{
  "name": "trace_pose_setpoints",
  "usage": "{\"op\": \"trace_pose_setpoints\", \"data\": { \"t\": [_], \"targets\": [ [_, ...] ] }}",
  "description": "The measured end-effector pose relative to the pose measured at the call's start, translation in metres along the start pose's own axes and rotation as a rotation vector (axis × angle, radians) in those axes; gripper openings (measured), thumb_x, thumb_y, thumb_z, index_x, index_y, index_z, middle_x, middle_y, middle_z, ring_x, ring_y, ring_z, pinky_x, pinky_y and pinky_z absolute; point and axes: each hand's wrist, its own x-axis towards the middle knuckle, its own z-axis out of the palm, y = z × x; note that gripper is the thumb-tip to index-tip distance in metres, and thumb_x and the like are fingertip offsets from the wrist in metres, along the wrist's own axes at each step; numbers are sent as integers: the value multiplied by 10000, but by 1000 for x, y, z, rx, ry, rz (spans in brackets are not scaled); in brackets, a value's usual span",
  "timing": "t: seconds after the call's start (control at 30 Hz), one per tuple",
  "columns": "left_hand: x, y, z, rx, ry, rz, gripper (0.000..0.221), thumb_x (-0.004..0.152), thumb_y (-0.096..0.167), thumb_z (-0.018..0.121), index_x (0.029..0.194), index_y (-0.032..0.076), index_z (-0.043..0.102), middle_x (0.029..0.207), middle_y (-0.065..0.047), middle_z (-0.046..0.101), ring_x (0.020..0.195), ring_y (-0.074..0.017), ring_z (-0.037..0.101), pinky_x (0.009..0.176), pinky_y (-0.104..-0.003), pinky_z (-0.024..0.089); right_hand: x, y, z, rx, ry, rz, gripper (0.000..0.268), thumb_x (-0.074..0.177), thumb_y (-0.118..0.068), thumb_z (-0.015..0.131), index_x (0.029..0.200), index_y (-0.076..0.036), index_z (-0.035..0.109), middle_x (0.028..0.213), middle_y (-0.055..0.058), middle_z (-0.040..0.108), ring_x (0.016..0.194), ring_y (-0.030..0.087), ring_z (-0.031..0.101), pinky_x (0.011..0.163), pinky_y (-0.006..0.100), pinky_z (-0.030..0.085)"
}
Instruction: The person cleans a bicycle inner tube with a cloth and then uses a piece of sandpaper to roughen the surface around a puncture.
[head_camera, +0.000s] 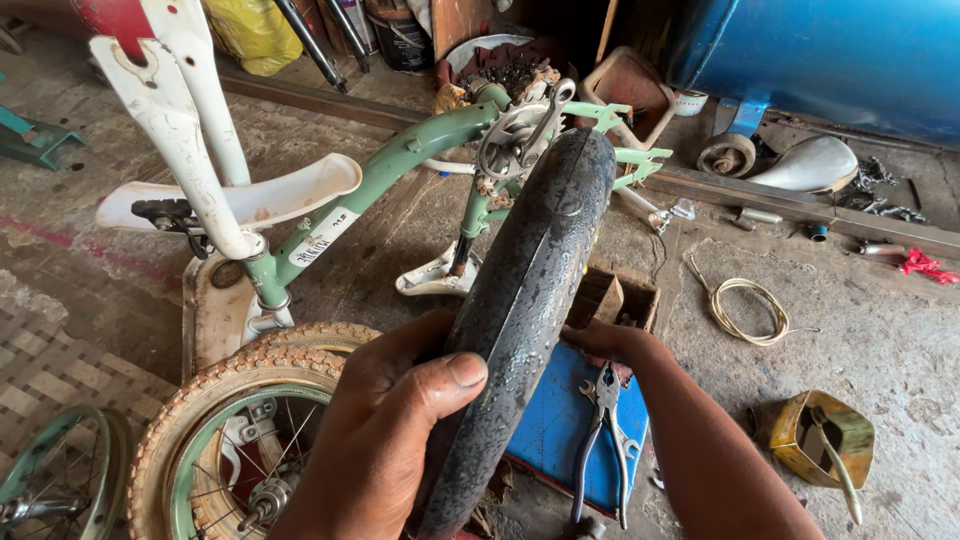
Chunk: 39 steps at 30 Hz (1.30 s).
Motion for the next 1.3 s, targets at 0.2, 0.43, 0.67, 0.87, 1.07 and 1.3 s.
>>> {"op": "trace_pose_setpoints", "data": {
  "t": [0.2, 0.43, 0.67, 0.87, 1.07, 1.3],
  "targets": [
    [4, -8, 4, 27, 39, -18, 532, 866, 276, 680, 1244, -97, 666, 913, -144, 730, 795, -182, 689, 687, -330, 577, -14, -13, 5, 84, 14, 12, 638, 942, -584, 490, 1216, -60, 730, 914, 112, 756, 768, 234, 687, 704, 421, 543],
    [6, -15, 6, -81, 59, -31, 546, 845, 238, 694, 1264, -110, 669, 947, -156, 741, 801, -196, 701, 696, -342, 584, -26, -28, 4, 107, 1, -23, 682, 907, -602, 530, 1369, -103, 591, 1157, 198, 699, 886, 301, 668, 780, 476, 526],
    [3, -6, 4, -34, 23, -30, 531, 864, 259, 686, 1256, -98, 647, 928, -167, 745, 794, -202, 696, 690, -341, 569, -10, -17, 5, -121, 13, -2, 837, 943, -746, 265, 1406, -172, 660, 1355, 183, 647, 1310, 312, 552, 1085, 498, 389],
    [-1, 0, 8, 49, 36, -18, 506, 868, 273, 682, 1238, -71, 669, 908, -149, 747, 793, -190, 688, 694, -348, 559, -73, -36, -20, -291, 280, -21, 648, 840, -617, 615, 1248, -120, 697, 1211, 137, 800, 1091, 286, 767, 941, 419, 588],
    [-4, 0, 9, 103, -3, 70, 466, 875, 272, 652, 1176, -76, 732, 877, -111, 742, 779, -175, 683, 692, -329, 549, -201, -108, -24, -538, 369, 16, 954, 773, -703, 760, 1470, -120, 466, 1334, 169, 660, 1143, 330, 687, 917, 433, 564],
    [0, 5, 31, 243, 87, 146, 394, 869, 283, 604, 1046, -35, 754, 803, -72, 698, 722, -147, 630, 641, -337, 506, -248, -93, 35, -405, 389, 129, 964, 746, -603, 767, 1538, -239, 355, 1553, 181, 328, 1234, 391, 598, 878, 440, 597]
  ]
}}
